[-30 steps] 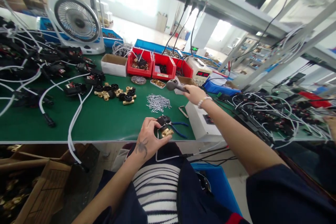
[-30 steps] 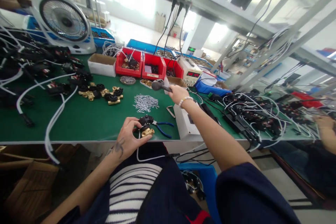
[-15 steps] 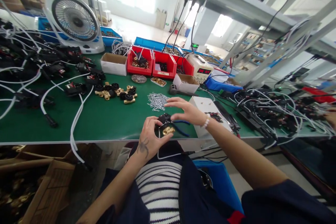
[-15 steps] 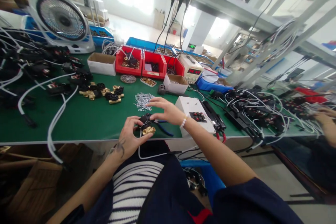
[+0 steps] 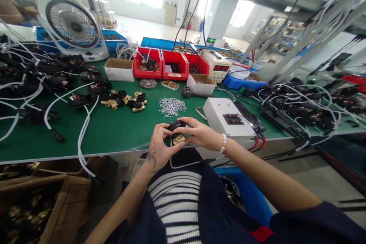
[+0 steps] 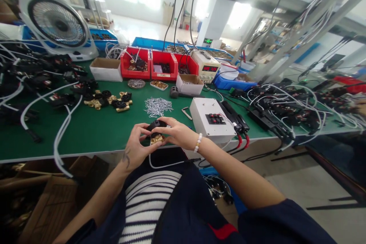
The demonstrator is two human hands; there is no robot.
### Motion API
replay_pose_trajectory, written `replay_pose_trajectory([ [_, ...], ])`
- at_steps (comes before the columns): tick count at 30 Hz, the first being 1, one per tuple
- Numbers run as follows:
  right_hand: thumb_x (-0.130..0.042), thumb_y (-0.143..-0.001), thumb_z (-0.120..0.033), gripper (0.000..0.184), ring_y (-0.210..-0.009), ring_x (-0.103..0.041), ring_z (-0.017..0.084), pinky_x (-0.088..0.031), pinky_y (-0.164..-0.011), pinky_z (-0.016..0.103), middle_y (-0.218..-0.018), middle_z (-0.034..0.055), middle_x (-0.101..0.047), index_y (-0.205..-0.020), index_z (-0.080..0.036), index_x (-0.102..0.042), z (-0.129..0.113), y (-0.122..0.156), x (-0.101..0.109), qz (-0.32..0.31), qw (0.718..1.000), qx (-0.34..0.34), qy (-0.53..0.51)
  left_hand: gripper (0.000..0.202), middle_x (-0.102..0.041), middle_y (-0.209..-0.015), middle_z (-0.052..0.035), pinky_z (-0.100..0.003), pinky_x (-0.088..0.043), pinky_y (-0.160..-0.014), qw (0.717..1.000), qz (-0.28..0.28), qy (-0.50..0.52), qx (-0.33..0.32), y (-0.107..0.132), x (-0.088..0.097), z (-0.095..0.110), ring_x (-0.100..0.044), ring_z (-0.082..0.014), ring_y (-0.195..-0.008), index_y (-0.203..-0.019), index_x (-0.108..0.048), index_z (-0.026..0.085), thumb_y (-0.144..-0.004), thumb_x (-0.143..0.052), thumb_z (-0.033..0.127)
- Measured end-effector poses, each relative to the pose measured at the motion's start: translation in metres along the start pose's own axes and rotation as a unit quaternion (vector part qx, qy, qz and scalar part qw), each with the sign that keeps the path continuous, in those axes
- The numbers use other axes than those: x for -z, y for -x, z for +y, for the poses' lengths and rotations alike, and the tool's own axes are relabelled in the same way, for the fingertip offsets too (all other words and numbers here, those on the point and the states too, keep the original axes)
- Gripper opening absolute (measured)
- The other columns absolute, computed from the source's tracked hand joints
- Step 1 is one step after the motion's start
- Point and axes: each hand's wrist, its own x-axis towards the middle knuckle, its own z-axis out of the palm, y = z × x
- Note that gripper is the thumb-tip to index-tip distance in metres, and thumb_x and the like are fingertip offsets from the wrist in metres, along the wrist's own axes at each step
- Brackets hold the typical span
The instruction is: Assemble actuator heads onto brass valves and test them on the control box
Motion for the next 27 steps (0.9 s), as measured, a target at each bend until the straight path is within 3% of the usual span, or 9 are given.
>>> replay_pose_trajectory([
  [4,-0.064,-0.093,-0.029,0.05,-0.142,-0.043,0.028,-0.042,-0.114,0.047,-0.152,0.0165,-0.045,-0.141,-0.023,-0.056,0.0,0.005,0.006,0.001,1.0,-0.013,-0.016,0.034,-0.057,-0.112,-0.0086,-0.04,-0.061,-0.084,1.0,-0.006,0.005,0.009,0.0,0.001,0.001,-0.062,-0.0247,-0.11,-0.089,-0.055,0.02,-0.071,-0.079,0.035],
  [8,-0.063,-0.09,-0.05,0.08,-0.145,-0.038,0.033,-0.039,-0.115,0.053,-0.155,0.0206,-0.042,-0.157,-0.017,-0.032,0.01,0.021,0.003,0.022,0.988,-0.151,0.025,0.035,-0.057,-0.112,-0.0092,-0.041,-0.06,-0.084,1.0,0.0,0.006,0.021,0.001,0.0,0.001,-0.061,-0.0255,-0.11,-0.093,-0.056,0.02,-0.072,-0.079,0.036],
  [10,-0.061,-0.091,-0.049,0.073,-0.139,-0.044,0.038,-0.042,-0.109,0.057,-0.149,0.0245,-0.048,-0.152,-0.014,-0.041,0.011,0.031,-0.008,0.009,0.967,-0.238,0.095,0.039,-0.057,-0.113,-0.0095,-0.041,-0.059,-0.085,1.0,0.004,0.008,0.023,0.002,-0.001,0.0,-0.06,-0.0258,-0.111,-0.096,-0.055,0.02,-0.07,-0.08,0.036],
  [13,-0.062,-0.091,-0.044,0.056,-0.122,-0.054,0.039,-0.046,-0.099,0.054,-0.128,0.0246,-0.061,-0.14,-0.016,-0.058,0.005,0.041,-0.027,0.024,0.947,-0.299,0.113,0.041,-0.057,-0.114,-0.009,-0.041,-0.059,-0.086,1.0,0.005,0.01,0.023,0.003,-0.002,0.0,-0.06,-0.0255,-0.111,-0.098,-0.054,0.021,-0.07,-0.08,0.036],
  [17,-0.051,-0.094,-0.05,0.044,-0.101,-0.06,0.032,-0.048,-0.086,0.042,-0.097,0.0199,-0.067,-0.108,-0.014,-0.072,0.0,0.039,-0.03,0.092,0.938,-0.333,-0.009,0.044,-0.057,-0.114,-0.0088,-0.042,-0.059,-0.087,1.0,0.007,0.006,0.025,0.004,-0.002,0.0,-0.061,-0.0252,-0.111,-0.102,-0.054,0.02,-0.07,-0.079,0.036],
  [19,-0.031,-0.1,-0.056,0.057,-0.082,-0.063,0.025,-0.05,-0.073,0.035,-0.084,0.0149,-0.067,-0.091,-0.015,-0.069,-0.001,0.036,-0.019,0.082,0.934,-0.343,-0.054,0.048,-0.057,-0.115,-0.0085,-0.041,-0.06,-0.088,1.0,0.006,0.005,0.026,0.004,-0.002,0.001,-0.061,-0.0246,-0.11,-0.107,-0.053,0.02,-0.07,-0.08,0.036],
  [22,-0.01,-0.099,-0.061,0.068,-0.063,-0.057,0.018,-0.048,-0.058,0.029,-0.079,0.0098,-0.065,-0.087,-0.017,-0.06,-0.006,0.035,0.005,0.087,0.91,-0.345,-0.214,0.052,-0.056,-0.115,-0.0078,-0.041,-0.06,-0.088,1.0,0.004,0.005,0.027,0.003,-0.002,0.001,-0.062,-0.024,-0.109,-0.111,-0.053,0.021,-0.07,-0.08,0.036],
  [25,-0.028,-0.09,-0.076,0.061,-0.061,-0.049,0.016,-0.044,-0.056,0.029,-0.079,0.0053,-0.058,-0.093,-0.021,-0.054,-0.019,0.038,0.025,0.177,0.834,-0.313,-0.42,0.052,-0.056,-0.115,-0.0077,-0.04,-0.061,-0.088,1.0,0.003,0.005,0.027,0.003,-0.002,0.001,-0.062,-0.0241,-0.11,-0.111,-0.053,0.021,-0.069,-0.08,0.036],
  [27,-0.042,-0.083,-0.081,0.061,-0.06,-0.044,0.015,-0.042,-0.056,0.029,-0.078,0.002,-0.052,-0.098,-0.023,-0.052,-0.028,0.04,0.028,0.228,0.812,-0.278,-0.459,0.052,-0.056,-0.115,-0.0078,-0.041,-0.061,-0.088,1.0,0.003,0.004,0.025,0.003,-0.002,0.0,-0.062,-0.024,-0.11,-0.111,-0.053,0.02,-0.069,-0.08,0.036],
])
